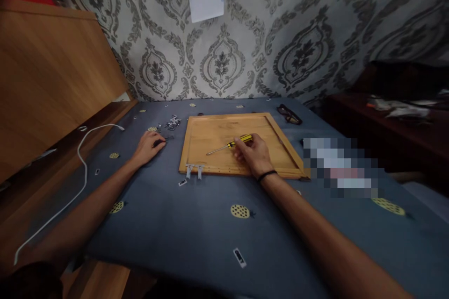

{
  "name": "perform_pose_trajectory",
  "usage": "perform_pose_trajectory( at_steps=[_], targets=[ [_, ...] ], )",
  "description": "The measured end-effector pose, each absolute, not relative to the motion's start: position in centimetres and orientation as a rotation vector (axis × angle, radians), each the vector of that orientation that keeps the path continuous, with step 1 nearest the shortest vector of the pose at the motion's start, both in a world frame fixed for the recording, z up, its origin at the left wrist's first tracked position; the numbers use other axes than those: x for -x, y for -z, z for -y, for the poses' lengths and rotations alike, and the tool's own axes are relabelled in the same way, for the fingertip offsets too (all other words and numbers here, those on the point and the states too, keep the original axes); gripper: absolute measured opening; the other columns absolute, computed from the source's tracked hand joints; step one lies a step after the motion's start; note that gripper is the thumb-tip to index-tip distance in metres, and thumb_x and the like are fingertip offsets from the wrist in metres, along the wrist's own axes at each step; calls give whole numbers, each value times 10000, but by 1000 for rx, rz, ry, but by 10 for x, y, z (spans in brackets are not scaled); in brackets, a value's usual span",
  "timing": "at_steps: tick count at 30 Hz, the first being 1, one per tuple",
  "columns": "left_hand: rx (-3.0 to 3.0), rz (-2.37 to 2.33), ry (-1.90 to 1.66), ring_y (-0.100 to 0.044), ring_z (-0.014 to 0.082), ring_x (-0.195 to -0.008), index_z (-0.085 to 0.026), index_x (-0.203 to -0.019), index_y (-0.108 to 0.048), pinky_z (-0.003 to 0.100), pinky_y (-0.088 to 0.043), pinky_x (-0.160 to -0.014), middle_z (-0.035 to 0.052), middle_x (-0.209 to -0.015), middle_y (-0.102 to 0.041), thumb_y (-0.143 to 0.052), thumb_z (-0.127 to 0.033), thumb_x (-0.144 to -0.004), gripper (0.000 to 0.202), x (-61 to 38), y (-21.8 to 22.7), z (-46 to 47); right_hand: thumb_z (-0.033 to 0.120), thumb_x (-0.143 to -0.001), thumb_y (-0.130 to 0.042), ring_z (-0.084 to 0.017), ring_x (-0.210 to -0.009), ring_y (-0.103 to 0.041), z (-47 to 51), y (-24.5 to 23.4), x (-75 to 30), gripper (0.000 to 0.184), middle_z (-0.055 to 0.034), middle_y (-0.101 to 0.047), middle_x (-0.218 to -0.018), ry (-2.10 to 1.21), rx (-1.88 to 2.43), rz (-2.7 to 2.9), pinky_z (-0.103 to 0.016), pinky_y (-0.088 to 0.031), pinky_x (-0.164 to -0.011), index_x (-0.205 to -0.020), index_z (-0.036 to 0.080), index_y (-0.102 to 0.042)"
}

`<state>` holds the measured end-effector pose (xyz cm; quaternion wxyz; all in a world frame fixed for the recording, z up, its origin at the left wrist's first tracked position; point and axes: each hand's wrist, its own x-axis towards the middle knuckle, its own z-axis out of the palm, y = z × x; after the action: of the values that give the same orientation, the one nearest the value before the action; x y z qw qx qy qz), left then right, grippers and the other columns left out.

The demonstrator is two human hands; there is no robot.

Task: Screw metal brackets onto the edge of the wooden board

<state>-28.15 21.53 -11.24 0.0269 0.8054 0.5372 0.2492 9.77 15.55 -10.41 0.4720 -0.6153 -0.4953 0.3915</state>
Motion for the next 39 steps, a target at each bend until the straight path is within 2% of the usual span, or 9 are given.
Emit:
perform_pose_trajectory(
  at_steps=[12, 23, 27, 30, 34, 39],
  targets=[
    [-1896, -1493, -1035, -659, 242, -1102, -161, -1293, -607, 455, -586, -929, 109, -1290, -635, -638, -368, -992, 367, 281, 107, -223, 397, -977, -640, -235, -1099, -657, -152, 90, -104, 383, -103, -633, -1303, -798, 1720, 1419, -458, -583, -916, -1295, 186, -611],
    [-1441, -1158, -1251, -673, 222, -1044, -150, -1253, -621, 424, -598, -885, 99, -1230, -655, -640, -362, -992, 337, 272, 65, -180, 398, -980, -634, -236, -1102, -656, -152, 90, -106, 384, -104, -630, -1312, -754, 1622, 1470, -458, -582, -918, -1303, 191, -608],
    [-1384, -1056, -1293, -681, 179, -920, -128, -1079, -663, 359, -599, -805, 62, -1055, -688, -665, -341, -974, 237, 258, 54, -155, 393, -977, -641, -237, -1099, -659, -145, 90, -93, 386, -101, -633, -1302, -781, 1399, 1557, -457, -582, -917, -1299, 183, -608],
    [-1375, -949, -1285, -687, 178, -894, -131, -845, -690, 317, -578, -808, 44, -880, -697, -802, -350, -835, 246, 231, 49, -133, 393, -976, -643, -234, -1088, -662, -130, 86, -73, 389, -100, -637, -1290, -809, 1168, 1656, -453, -585, -906, -1297, 177, -607],
    [-1396, -846, -1232, -686, 179, -828, -152, -820, -740, 328, -562, -821, 58, -848, -733, -848, -419, -738, 300, 183, 47, -104, 393, -977, -642, -224, -1063, -668, -101, 76, -48, 376, -96, -646, -1268, -831, 928, 1768, -440, -589, -891, -1282, 175, -614],
    [-1479, -804, -1208, -662, 175, -803, -174, -781, -745, 311, -541, -809, 28, -814, -709, -819, -389, -751, 230, 151, 44, -84, 396, -980, -638, -212, -1029, -674, -87, 72, -38, 360, -91, -656, -1237, -893, 818, 1763, -421, -595, -866, -1263, 174, -621]
  ],
)
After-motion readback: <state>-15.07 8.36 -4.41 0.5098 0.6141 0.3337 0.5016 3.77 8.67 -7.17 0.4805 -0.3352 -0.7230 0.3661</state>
